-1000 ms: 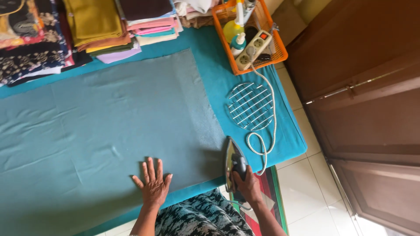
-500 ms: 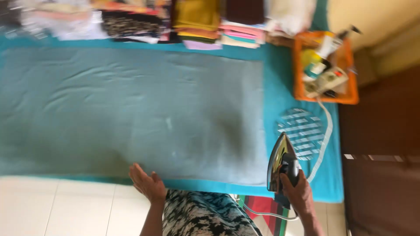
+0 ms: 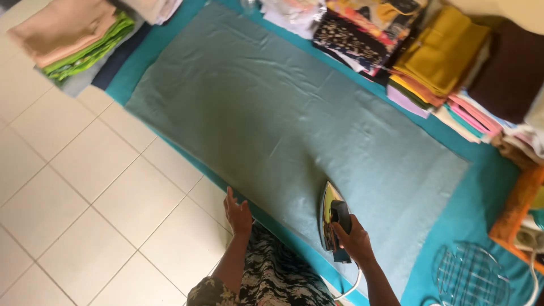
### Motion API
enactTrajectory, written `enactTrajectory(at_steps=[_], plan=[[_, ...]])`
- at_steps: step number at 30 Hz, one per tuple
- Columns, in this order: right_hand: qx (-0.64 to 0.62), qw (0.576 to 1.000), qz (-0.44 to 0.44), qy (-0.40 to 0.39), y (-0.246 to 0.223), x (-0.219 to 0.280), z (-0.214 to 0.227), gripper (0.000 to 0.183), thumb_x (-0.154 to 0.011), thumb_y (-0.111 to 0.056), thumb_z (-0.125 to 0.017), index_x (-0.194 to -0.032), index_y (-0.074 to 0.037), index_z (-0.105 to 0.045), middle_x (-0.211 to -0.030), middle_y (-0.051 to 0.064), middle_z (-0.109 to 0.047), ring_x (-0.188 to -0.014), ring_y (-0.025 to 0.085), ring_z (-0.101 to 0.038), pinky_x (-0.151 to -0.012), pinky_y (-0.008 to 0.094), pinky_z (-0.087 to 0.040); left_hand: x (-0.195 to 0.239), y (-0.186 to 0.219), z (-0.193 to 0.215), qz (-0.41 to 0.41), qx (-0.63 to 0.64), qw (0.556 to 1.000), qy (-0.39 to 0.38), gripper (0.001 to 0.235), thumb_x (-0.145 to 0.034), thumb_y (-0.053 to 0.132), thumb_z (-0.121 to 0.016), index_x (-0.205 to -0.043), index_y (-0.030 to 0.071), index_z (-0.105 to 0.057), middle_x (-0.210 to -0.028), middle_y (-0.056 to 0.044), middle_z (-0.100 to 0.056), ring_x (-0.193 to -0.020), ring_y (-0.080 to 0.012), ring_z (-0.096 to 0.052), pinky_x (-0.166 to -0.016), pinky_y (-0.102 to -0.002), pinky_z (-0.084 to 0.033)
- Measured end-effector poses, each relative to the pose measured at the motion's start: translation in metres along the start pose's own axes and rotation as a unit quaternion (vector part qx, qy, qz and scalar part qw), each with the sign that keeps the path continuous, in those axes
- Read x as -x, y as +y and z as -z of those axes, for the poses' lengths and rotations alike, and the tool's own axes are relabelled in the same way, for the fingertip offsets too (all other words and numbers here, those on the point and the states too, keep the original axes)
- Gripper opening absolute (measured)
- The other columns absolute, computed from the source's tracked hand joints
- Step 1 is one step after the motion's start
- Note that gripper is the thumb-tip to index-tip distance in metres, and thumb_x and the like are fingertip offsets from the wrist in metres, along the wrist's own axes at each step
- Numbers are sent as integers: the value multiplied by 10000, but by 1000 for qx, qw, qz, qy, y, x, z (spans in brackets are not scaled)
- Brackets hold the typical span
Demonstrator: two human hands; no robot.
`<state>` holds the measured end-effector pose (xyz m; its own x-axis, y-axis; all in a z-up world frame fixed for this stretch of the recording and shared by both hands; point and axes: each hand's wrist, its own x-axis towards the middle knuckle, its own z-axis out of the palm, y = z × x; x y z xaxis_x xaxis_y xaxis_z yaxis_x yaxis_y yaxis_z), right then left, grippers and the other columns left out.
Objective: Ironing a rectangular piece of light blue fabric on a laundry table.
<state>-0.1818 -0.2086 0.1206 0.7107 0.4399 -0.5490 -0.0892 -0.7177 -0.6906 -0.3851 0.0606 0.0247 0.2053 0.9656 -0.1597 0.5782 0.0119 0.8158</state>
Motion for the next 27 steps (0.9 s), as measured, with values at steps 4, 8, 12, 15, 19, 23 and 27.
enactTrajectory(at_steps=[4,8,12,15,19,23,27], plan=[[23,999,-11,-42,-12,-6,-16,404,-884,-371,-711,-1109,-45,-630,-715,130,-715,-548,195,-657,-535,366,-539,-27,-11,-2,120,85,988,42,666,-892,69,-683,-1515,102,-449,-1367,-129,-569,-1084,-290,-662,-919,-413,-559],[28,998,-20,-58,-15,-9,-23,405,-895,-383,-693,-1103,-40,-639,-718,140,-717,-552,196,-649,-531,365,-536,-55,-38,-8,132,63,987,71,564,-873,180,-765,-1382,71,-548,-1213,-114,-655,-1033,-285,-656,-895,-436,-540],[52,994,-39,-84,-27,-8,-29,406,-883,-405,-692,-1115,-78,-628,-737,129,-729,-543,204,-661,-524,377,-535,-76,-58,-12,157,-12,986,51,458,-866,312,-801,-1234,78,-660,-989,-87,-763,-1005,-278,-674,-1036,-476,-415],[77,992,-16,-100,-23,-14,-35,404,-880,-417,-700,-1101,-86,-629,-721,129,-739,-544,190,-682,-530,368,-538,-85,-63,-15,187,-9,981,52,428,-830,352,-814,-1145,80,-711,-955,-91,-763,-973,-279,-691,-1011,-461,-448],[98,983,-20,-154,-31,-15,-46,406,-901,-421,-694,-1109,-80,-621,-697,160,-751,-527,197,-720,-550,364,-566,-89,-65,-12,206,-25,976,59,374,-803,368,-829,-1041,88,-757,-924,-89,-776,-947,-278,-708,-1002,-429,-473],[125,970,-33,-207,-31,-20,-63,406,-942,-425,-671,-1135,-71,-618,-716,179,-740,-527,222,-675,-561,394,-558,-93,-63,-9,219,-31,974,40,340,-803,376,-829,-997,100,-783,-900,-80,-787,-920,-270,-727,-1026,-417,-465],[142,964,-6,-223,-53,-14,-75,466,-909,-405,-686,-1256,-113,-581,-792,163,-761,-566,229,-695,-601,398,-581,-98,-63,-7,226,-11,974,29,342,-809,402,-826,-1004,125,-781,-933,-62,-773,-932,-266,-707,-970,-445,-500]])
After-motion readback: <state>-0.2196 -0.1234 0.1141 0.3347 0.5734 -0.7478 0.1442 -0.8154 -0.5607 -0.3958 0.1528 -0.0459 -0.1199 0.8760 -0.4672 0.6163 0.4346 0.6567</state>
